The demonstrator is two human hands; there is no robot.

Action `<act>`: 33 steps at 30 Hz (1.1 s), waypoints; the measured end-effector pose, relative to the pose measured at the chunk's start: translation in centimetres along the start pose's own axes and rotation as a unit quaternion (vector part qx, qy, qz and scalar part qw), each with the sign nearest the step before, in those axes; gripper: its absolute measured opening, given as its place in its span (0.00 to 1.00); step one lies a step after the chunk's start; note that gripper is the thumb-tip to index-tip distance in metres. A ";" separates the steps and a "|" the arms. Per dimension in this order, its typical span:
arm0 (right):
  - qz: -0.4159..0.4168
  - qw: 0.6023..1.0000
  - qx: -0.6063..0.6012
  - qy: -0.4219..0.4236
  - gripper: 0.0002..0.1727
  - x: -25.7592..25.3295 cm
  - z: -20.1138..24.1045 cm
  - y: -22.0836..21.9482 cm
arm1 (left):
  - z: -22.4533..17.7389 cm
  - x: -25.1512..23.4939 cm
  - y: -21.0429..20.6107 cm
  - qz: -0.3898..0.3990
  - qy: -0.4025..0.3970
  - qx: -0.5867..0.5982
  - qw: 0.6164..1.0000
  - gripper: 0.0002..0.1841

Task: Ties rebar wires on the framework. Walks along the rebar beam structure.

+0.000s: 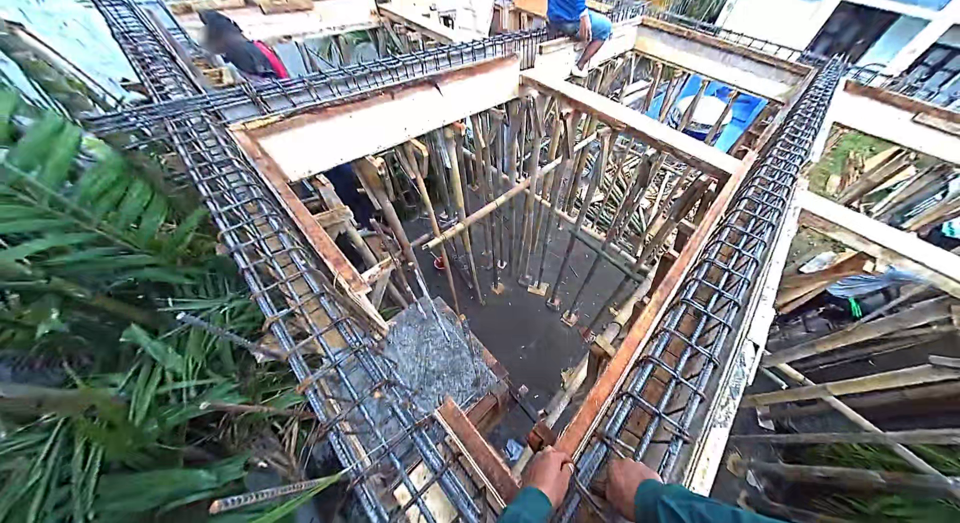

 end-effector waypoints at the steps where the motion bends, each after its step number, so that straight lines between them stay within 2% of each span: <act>1: 0.001 1.000 0.004 -0.001 0.27 -0.1 -0.2 0.0 | 0.0 -0.2 -0.1 0.006 -0.003 -0.003 1.000 0.20; 7: -0.009 0.996 -0.061 0.067 0.25 -5.7 -2.1 -3.2 | -0.1 -1.2 -1.3 0.034 -0.023 -0.021 0.999 0.20; 13: -0.021 0.996 -0.048 0.077 0.24 -5.3 -1.2 -3.5 | -0.3 -1.4 -0.5 0.111 -0.046 -0.041 0.992 0.22; 19: -0.015 0.999 -0.017 0.046 0.23 -3.2 0.9 -3.3 | -1.2 -0.5 0.7 0.090 0.002 -0.095 0.991 0.20; 27: -0.008 0.999 -0.003 0.050 0.24 -2.9 0.9 -2.9 | -3.6 2.0 1.0 0.038 0.068 -0.170 0.982 0.21; 33: -0.025 0.999 -0.027 0.033 0.23 -2.5 1.0 -3.0 | -4.6 2.3 1.5 0.066 0.099 -0.194 0.974 0.22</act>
Point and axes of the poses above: each hand's wrist, its own x-axis away from the middle knuckle, its own y-axis out of the back of the hand, z = x × y, the point moved 4 cm from there along -x, towards the middle knuckle, and after that the axes turned 1 degree about -y, right-handed, at the moved point
